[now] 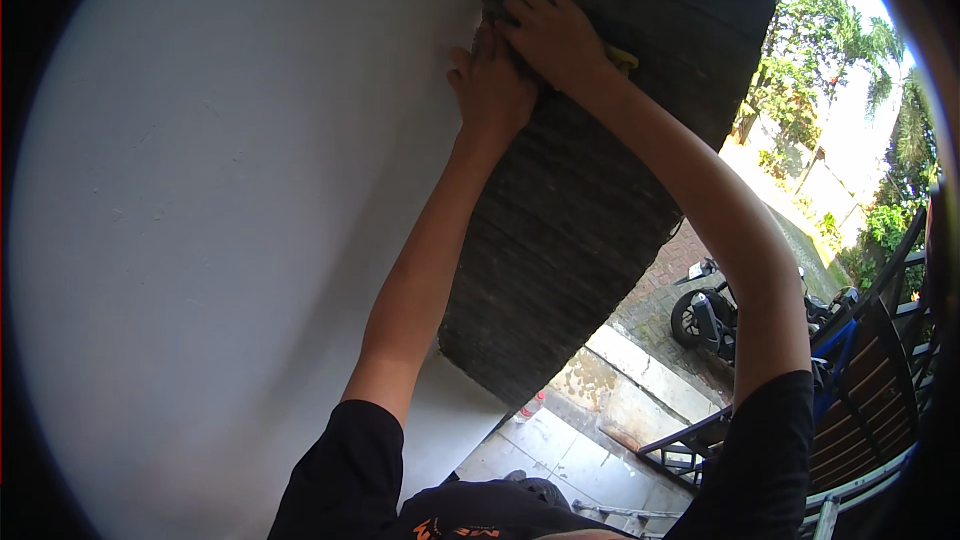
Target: The person is painting the ceiling of a porch or outdoor room using a paint roller.
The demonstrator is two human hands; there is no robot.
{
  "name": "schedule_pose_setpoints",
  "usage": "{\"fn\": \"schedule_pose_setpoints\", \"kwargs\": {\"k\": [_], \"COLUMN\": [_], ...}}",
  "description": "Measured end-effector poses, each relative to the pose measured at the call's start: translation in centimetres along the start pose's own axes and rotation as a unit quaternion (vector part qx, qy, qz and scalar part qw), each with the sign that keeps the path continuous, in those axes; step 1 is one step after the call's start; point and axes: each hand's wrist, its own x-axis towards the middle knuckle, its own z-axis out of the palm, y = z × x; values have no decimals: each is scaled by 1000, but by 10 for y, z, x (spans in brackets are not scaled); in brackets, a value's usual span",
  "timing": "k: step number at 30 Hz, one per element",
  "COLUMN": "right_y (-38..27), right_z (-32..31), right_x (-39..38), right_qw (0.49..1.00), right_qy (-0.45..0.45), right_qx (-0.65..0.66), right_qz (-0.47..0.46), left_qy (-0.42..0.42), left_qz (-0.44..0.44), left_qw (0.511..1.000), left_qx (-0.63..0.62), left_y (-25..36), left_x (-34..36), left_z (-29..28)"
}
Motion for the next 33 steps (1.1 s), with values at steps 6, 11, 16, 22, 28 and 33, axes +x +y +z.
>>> {"fn": "schedule_pose_setpoints", "kwargs": {"k": [6,11,16,22,28,33], "right_y": [1,-2,-10,-35,-55,-63], "right_z": [-12,-8,-14,-26,-8,-3], "right_x": [-8,-3,-17,-31,-26,-22], "right_qw": [1000,999,999,993,996,996], "right_qy": [10,-20,12,-73,-75,-78], "right_qx": [8,-28,40,67,31,-11], "right_qz": [-11,-1,6,61,46,35], "left_qy": [-20,18,82,94,50,24], "left_qz": [8,20,-25,-156,-249,-280], "left_qw": [1000,998,994,971,945,930], "left_qx": [8,51,-61,-155,-205,-236], "left_y": [-5,-2,-1,-22,-23,-22], "left_x": [-20,-30,-103,-231,-305,-319], "left_z": [-1,-6,-17,0,4,4]}}
